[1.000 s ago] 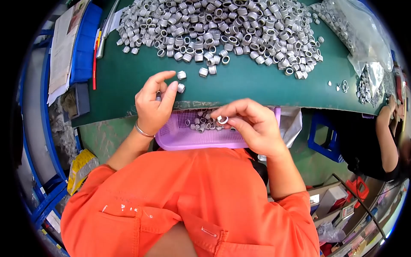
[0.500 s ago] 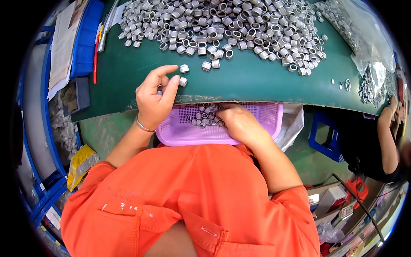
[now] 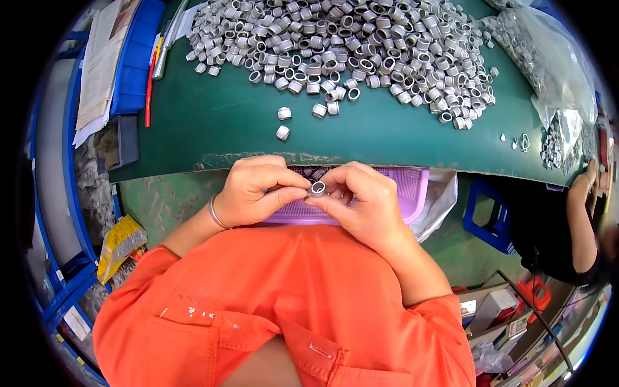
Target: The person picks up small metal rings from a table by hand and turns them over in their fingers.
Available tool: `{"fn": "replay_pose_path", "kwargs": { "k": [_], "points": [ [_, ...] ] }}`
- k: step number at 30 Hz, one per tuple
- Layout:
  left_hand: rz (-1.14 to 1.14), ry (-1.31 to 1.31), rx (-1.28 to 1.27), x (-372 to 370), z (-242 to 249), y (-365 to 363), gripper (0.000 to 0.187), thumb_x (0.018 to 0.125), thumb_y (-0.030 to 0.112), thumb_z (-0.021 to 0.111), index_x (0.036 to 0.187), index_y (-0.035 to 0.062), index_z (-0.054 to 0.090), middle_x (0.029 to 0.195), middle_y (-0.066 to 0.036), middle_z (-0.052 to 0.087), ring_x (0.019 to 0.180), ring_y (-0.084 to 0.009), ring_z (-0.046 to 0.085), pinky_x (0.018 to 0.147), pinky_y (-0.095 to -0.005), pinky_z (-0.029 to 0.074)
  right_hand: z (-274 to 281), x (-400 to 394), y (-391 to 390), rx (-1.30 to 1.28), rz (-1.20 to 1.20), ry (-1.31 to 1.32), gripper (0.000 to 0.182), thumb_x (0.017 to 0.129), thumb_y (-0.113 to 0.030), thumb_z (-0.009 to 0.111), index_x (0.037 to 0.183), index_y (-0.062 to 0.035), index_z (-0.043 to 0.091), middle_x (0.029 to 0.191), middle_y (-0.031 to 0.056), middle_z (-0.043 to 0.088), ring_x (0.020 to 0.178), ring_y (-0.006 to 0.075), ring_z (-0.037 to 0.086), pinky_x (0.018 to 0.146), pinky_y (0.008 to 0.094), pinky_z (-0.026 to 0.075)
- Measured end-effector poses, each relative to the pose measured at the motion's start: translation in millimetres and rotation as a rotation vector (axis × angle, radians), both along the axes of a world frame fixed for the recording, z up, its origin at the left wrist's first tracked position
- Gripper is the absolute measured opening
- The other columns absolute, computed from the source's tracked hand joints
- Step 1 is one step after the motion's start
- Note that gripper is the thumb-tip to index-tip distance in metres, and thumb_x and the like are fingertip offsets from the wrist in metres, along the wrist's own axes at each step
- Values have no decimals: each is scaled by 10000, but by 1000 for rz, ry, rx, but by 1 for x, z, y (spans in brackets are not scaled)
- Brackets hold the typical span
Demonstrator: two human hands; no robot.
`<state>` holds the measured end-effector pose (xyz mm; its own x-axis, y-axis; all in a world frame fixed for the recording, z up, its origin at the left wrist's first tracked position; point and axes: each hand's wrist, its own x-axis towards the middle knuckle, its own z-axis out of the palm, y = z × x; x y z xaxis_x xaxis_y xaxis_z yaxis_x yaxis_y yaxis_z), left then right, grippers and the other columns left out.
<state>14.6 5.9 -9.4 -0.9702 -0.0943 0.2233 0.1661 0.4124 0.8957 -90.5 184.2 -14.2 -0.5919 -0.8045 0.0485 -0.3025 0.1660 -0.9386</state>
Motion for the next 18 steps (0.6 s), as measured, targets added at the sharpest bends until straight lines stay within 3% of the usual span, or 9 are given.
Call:
{"fn": "replay_pose_path", "kwargs": {
  "k": [7, 10, 13, 16, 18],
  "points": [
    [3, -63, 133, 0, 2, 2, 84, 762, 34, 703, 844, 24, 691, 670, -65, 623, 574, -154, 551, 505, -270, 415, 8, 0, -3, -39, 2, 128, 286, 644, -130, 834, 796, -28, 614, 703, 58, 605, 572, 125, 578, 503, 241, 477],
    [8, -81, 145, 2, 1, 3, 73, 777, 32, 689, 847, 13, 689, 680, -68, 630, 577, -144, 557, 507, -263, 416, 10, -1, -1, -33, 9, 190, 282, 651, -159, 825, 796, -33, 618, 699, 71, 603, 575, 175, 590, 512, 277, 480],
    [83, -79, 137, 4, -2, 3, 65, 787, 28, 678, 846, 1, 683, 692, -75, 633, 570, -136, 557, 502, -250, 413, 13, -13, -2, 11, 190, 277, 242, 674, -157, 792, 800, -35, 624, 695, 78, 585, 588, 232, 583, 525, 323, 475],
    [205, -77, 52, 2, 1, -5, 57, 791, 25, 672, 838, -6, 675, 697, -76, 630, 559, -130, 549, 494, -239, 408, 10, -28, -11, 8, 115, 421, 125, 728, -83, 712, 817, -51, 629, 711, 81, 554, 626, 271, 565, 541, 355, 464],
    [276, -35, -59, -2, -1, -11, 51, 794, 30, 672, 825, -10, 664, 670, -61, 602, 542, -122, 521, 492, -234, 401, 7, -36, -27, 26, -25, 530, 170, 745, -33, 675, 906, -43, 624, 808, 99, 563, 710, 284, 569, 610, 368, 471]
  ]
}}
